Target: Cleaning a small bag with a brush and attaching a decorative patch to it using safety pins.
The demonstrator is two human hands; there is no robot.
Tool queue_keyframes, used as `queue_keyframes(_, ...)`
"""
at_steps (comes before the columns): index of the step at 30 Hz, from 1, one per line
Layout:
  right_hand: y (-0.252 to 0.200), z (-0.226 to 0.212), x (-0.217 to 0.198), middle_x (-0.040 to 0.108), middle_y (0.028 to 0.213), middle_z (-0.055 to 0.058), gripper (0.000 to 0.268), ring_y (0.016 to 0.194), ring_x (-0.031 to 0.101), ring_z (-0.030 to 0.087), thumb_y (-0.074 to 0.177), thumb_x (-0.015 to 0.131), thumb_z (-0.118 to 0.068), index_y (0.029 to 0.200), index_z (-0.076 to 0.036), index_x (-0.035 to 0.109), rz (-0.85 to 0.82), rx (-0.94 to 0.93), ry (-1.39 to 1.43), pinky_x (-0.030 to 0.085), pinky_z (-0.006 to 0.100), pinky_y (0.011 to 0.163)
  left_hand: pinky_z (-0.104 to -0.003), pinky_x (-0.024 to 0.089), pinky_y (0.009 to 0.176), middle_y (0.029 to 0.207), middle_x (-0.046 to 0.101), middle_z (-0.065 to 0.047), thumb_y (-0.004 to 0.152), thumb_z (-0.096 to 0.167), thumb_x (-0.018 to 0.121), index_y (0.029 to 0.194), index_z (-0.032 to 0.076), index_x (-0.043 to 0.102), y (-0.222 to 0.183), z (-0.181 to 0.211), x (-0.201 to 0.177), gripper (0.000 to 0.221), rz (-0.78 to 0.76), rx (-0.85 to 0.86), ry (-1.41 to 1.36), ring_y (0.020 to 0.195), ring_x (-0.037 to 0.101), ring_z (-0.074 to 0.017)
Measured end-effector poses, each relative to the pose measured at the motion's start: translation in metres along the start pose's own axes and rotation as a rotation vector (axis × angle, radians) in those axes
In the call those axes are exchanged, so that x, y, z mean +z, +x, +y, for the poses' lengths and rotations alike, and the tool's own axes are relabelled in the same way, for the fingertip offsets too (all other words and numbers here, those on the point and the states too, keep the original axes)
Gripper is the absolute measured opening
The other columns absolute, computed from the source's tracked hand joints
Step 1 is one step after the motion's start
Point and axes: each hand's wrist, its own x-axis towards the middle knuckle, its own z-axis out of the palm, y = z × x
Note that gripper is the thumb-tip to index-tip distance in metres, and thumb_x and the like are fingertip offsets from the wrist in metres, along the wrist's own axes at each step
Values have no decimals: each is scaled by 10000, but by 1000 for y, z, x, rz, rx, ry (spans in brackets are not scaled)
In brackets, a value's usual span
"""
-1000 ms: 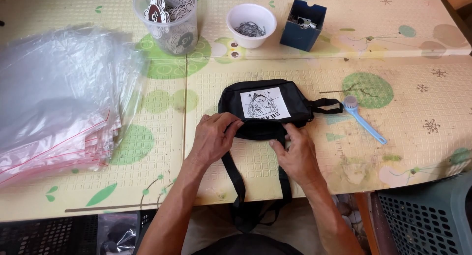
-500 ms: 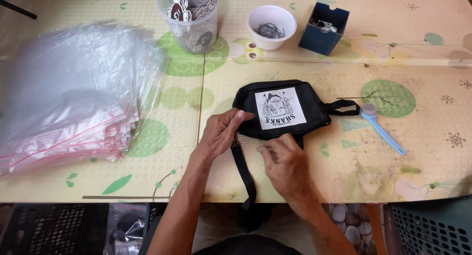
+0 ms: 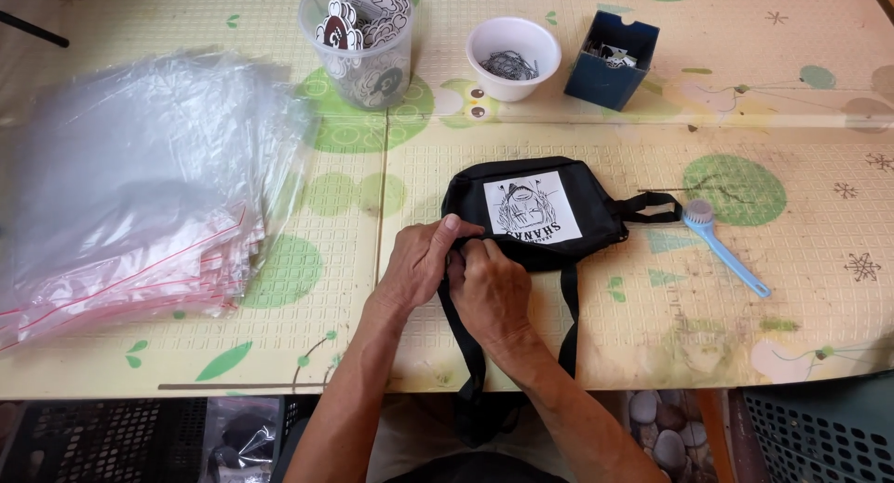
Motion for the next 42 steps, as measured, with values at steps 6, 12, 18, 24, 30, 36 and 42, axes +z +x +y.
queue_keyframes(6, 4, 2, -41, 571, 682, 0, 167, 656, 694, 271, 875, 701, -279, 778, -188, 601, -36, 64, 58, 537, 380, 525, -500, 553, 858, 941, 800, -137, 1108, 427, 332, 1094, 179, 812, 2, 3, 6, 541, 23, 47, 97, 893, 730, -445)
queue_keyframes(12, -12, 41, -88, 608, 657, -6, 153, 627, 700, 234, 911, 731, -255, 788, -185, 671, -29, 166, 6, 555, 336, 566, -480, 576, 814, 810, 789, -108, 1091, 417, 376, 976, 185, 814, 3, 9, 8, 509, 49, 71, 119, 792, 739, -416)
queue_keyframes(18, -33, 58, -126, 625, 780, -2, 256, 739, 725, 194, 863, 840, -351, 884, -149, 684, 8, 220, -2, 577, 317, 641, -486, 569, 852, 764, 754, -165, 1025, 469, 563, 930, 63, 748, -2, 38, 17, 457, 5, 214, 462, 805, 756, -371)
queue_keyframes(24, -53, 68, -129, 700, 894, 64, 222, 761, 687, 243, 908, 739, -198, 1068, -78, 643, -81, 345, 63, 523, 438, 622, -440, 442, 723, 1000, 724, -99, 831, 457, 832, 967, 102, 647, 12, 29, 62, 422, -119, 481, 696, 879, 695, -327)
queue_keyframes(30, -18, 78, -113, 734, 756, 75, 72, 663, 731, 161, 921, 783, -34, 949, -42, 716, 217, 291, 442, 572, 264, 576, -415, 596, 688, 804, 722, -94, 948, 206, 624, 916, 123, 683, 22, 5, 82, 107, -90, 505, 635, 819, 763, -325)
queue_keyframes(36, -4, 83, -77, 684, 646, 72, 178, 588, 716, 210, 838, 827, -8, 869, -87, 670, 240, 264, 392, 563, 299, 483, -359, 533, 548, 608, 569, -29, 969, 240, 608, 784, 147, 575, 27, -3, 84, 210, 82, 491, 487, 608, 673, -269)
queue_keyframes(42, 5, 101, -59, 533, 849, 31, 400, 713, 680, 293, 753, 793, -50, 966, -167, 475, 120, 280, -25, 579, 450, 610, -357, 524, 521, 580, 513, -32, 992, 243, 579, 791, 151, 538, 24, 1, 84, 225, 103, 512, 513, 539, 634, -265)
